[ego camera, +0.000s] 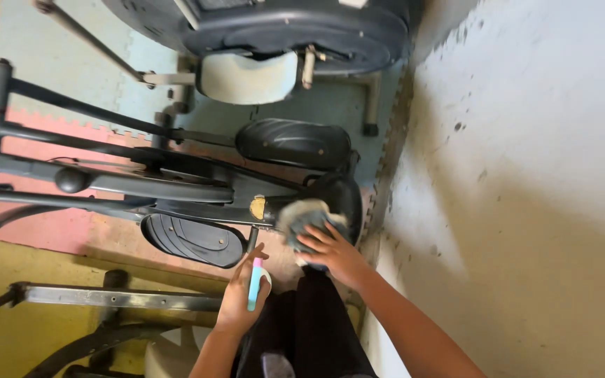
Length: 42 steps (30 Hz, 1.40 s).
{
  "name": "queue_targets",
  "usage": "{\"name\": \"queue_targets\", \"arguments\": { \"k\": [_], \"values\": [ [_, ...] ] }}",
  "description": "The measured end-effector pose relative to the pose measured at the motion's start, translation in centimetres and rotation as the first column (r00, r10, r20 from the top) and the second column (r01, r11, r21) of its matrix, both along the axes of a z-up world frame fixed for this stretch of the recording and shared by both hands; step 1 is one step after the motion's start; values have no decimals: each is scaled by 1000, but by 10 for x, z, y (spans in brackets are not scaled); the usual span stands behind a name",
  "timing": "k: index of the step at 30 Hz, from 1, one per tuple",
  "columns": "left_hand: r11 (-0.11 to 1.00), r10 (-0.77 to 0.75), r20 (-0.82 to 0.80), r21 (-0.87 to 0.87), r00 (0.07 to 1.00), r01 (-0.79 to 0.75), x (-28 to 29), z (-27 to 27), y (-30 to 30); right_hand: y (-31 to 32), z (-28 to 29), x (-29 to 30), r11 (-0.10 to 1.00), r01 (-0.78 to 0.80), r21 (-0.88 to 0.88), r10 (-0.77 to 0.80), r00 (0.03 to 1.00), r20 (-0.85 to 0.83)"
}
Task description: Cleaning various parts of elliptical machines and exercise bikes using a spray bottle and a cloth.
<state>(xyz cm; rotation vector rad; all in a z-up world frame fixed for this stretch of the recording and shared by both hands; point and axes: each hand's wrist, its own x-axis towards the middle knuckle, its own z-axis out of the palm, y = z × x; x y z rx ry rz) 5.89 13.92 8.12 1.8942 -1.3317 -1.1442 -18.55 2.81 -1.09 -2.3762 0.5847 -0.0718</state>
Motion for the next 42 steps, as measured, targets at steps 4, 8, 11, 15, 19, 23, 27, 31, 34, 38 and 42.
{"name": "queue_targets", "arguments": {
  "k": [4, 8, 11, 15, 19, 23, 27, 31, 34, 38, 42],
  "values": [
    [998, -52, -18, 18, 998, 52, -4, 32, -12, 16, 9, -41, 997, 28, 79, -21, 996, -83],
    [984, -166, 25, -66, 986, 168, -5, 47, -10, 20, 13, -39, 831, 371, 415, -380, 923, -65],
    [988, -151, 50, -38, 987, 153, -6, 67, -6, 11, 50, -4, 520, 475, 710, -600, 795, -92],
    [998, -55, 102, -6, 993, 56, 6, 67, 12, 5, 130, 56, 253, 264, 931, -682, 731, -22],
    [995, 85, 47, 48, 995, -87, 26, 92, 20, 2, 194, 97, 367, 115, 923, -603, 785, 141],
    [943, 138, 136, -321, 981, -88, 44, 132, 29, 6, 234, 127, 440, -16, 898, -456, 857, 239],
    [917, 280, 260, -357, 924, -177, 54, 199, 41, 12, 267, 154, 634, -126, 763, -322, 854, 408],
    [835, 513, 329, -404, 793, -373, 64, 246, 60, 23, 326, 185, 802, -226, 553, -202, 768, 608],
    [748, 632, 411, -547, 657, -377, 76, 266, 78, 37, 391, 206, 876, -270, 400, -133, 661, 739],
    [641, 734, 452, -707, 507, -298, 98, 271, 101, 64, 480, 241, 902, -359, 242, -44, 480, 876],
    [601, 759, 388, -727, 523, -333, 100, 319, 107, 97, 514, 298, 828, -449, 336, -167, 376, 912]
  ]
}}
